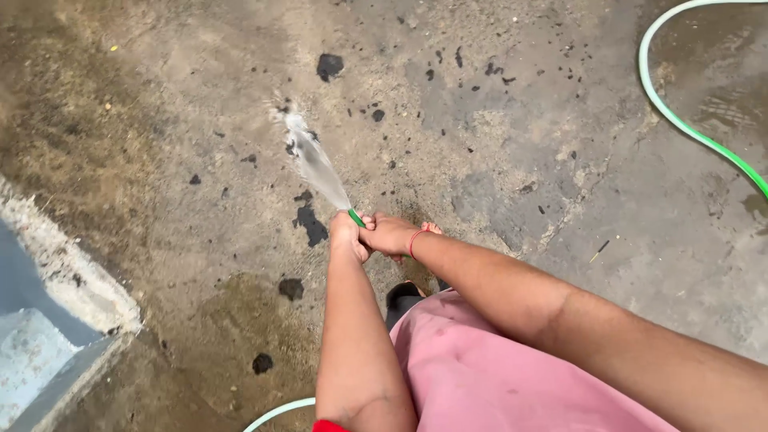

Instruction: The recorder uses a green hose to spray water onto a concrete floor, possibly for cleaning.

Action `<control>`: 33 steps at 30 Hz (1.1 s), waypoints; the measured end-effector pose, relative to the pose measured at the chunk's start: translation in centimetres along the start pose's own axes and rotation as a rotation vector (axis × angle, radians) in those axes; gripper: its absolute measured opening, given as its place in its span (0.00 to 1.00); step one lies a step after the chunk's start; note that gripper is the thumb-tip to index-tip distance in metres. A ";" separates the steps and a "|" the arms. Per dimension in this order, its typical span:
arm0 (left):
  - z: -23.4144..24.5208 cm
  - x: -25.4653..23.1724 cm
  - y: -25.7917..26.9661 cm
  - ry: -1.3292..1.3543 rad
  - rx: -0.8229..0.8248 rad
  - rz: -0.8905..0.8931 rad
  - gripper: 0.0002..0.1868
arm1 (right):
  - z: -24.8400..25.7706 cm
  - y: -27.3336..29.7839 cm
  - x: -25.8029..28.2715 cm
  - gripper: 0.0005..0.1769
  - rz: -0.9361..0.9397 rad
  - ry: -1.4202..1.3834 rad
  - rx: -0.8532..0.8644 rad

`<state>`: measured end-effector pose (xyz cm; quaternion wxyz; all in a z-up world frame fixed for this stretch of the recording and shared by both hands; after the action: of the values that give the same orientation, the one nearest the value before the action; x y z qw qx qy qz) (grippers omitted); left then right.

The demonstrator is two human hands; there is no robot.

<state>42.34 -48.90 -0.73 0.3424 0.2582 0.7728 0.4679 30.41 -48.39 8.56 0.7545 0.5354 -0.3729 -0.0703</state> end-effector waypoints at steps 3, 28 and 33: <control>-1.7 -0.9 -2.6 0.001 0.022 -0.003 0.10 | 2.4 -1.2 -0.1 0.49 0.001 -0.028 -0.036; -0.8 -9.8 -4.6 -0.266 0.058 0.144 0.13 | 0.6 -5.4 7.2 0.44 -0.109 -0.246 -0.127; 1.7 -12.6 -4.3 -0.265 0.061 0.149 0.12 | -1.2 -7.2 10.0 0.45 -0.112 -0.267 -0.167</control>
<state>51.26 -58.91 -1.53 0.3976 0.3847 0.7135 0.4299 40.43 -55.51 7.07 0.7351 0.4769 -0.4321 -0.2135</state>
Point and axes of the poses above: each hand's wrist, its own y-axis away from the middle knuckle, its own z-axis out of the back of the hand, x = y × z, the point moved 2 cm from there along -y, towards the middle knuckle, and after that the axes turned 7 degrees about x, right-handed, at the moved point
